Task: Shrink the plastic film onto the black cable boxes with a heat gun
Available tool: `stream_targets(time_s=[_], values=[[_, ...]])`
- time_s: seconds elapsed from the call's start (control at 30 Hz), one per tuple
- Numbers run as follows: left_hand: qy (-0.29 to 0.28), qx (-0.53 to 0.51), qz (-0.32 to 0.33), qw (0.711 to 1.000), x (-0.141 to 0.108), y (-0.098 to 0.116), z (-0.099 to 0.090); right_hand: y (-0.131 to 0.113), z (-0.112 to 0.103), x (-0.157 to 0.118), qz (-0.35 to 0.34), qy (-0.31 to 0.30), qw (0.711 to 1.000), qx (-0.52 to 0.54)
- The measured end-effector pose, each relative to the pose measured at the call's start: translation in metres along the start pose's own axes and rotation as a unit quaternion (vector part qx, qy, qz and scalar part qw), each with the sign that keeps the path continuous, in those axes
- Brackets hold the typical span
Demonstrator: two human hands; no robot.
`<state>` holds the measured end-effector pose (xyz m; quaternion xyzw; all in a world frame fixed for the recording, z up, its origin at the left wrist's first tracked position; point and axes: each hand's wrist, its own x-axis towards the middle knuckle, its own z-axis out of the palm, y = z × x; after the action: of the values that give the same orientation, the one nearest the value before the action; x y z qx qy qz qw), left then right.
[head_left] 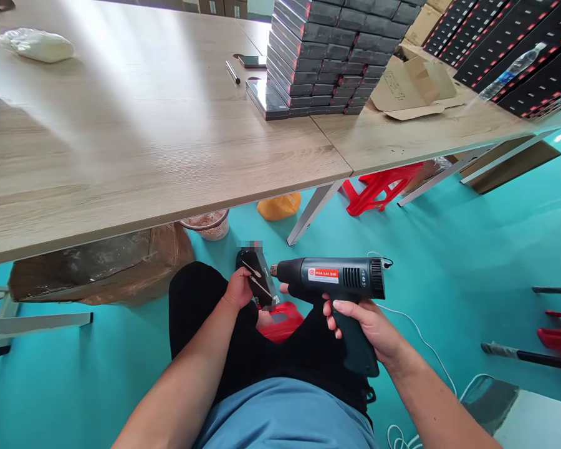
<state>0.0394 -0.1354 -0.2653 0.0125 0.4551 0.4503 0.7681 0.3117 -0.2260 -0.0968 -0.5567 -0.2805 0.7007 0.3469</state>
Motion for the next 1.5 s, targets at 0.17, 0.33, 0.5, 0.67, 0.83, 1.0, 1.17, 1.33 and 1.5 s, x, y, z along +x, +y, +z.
stream_targets(time_s=[0.17, 0.33, 0.5, 0.67, 0.83, 1.0, 1.17, 1.33, 1.5], values=[[-0.029, 0.054, 0.027, 0.998, -0.001, -0.005, 0.001, -0.020, 0.004, 0.020, -0.016, 0.004, 1.000, -0.004], [-0.045, 0.079, 0.033, 0.995, 0.000, -0.007, -0.003, -0.044, 0.009, 0.032, -0.009, -0.010, 0.999, -0.034], [-0.032, 0.085, 0.044, 0.995, 0.003, -0.009, -0.004, -0.060, 0.012, 0.036, -0.006, -0.022, 0.997, -0.070], [-0.035, 0.089, 0.043, 0.994, 0.004, -0.010, -0.004, -0.073, 0.016, 0.042, -0.009, -0.058, 0.992, -0.113], [-0.005, 0.046, 0.044, 0.998, 0.003, -0.006, -0.002, -0.070, 0.016, 0.032, 0.016, -0.097, 0.978, -0.185], [0.020, -0.004, 0.028, 0.999, 0.005, -0.002, -0.002, -0.045, 0.010, 0.000, 0.108, -0.112, 0.946, -0.283], [0.025, -0.007, 0.035, 0.999, 0.010, -0.001, -0.004, -0.028, 0.007, -0.014, 0.068, -0.059, 0.969, -0.229], [0.011, -0.025, 0.039, 0.999, 0.006, 0.004, -0.003, -0.021, 0.000, -0.016, 0.076, -0.089, 0.972, -0.204], [-0.051, -0.075, 0.016, 0.996, -0.006, 0.011, -0.006, -0.016, -0.015, -0.018, 0.060, -0.031, 0.991, -0.116]])
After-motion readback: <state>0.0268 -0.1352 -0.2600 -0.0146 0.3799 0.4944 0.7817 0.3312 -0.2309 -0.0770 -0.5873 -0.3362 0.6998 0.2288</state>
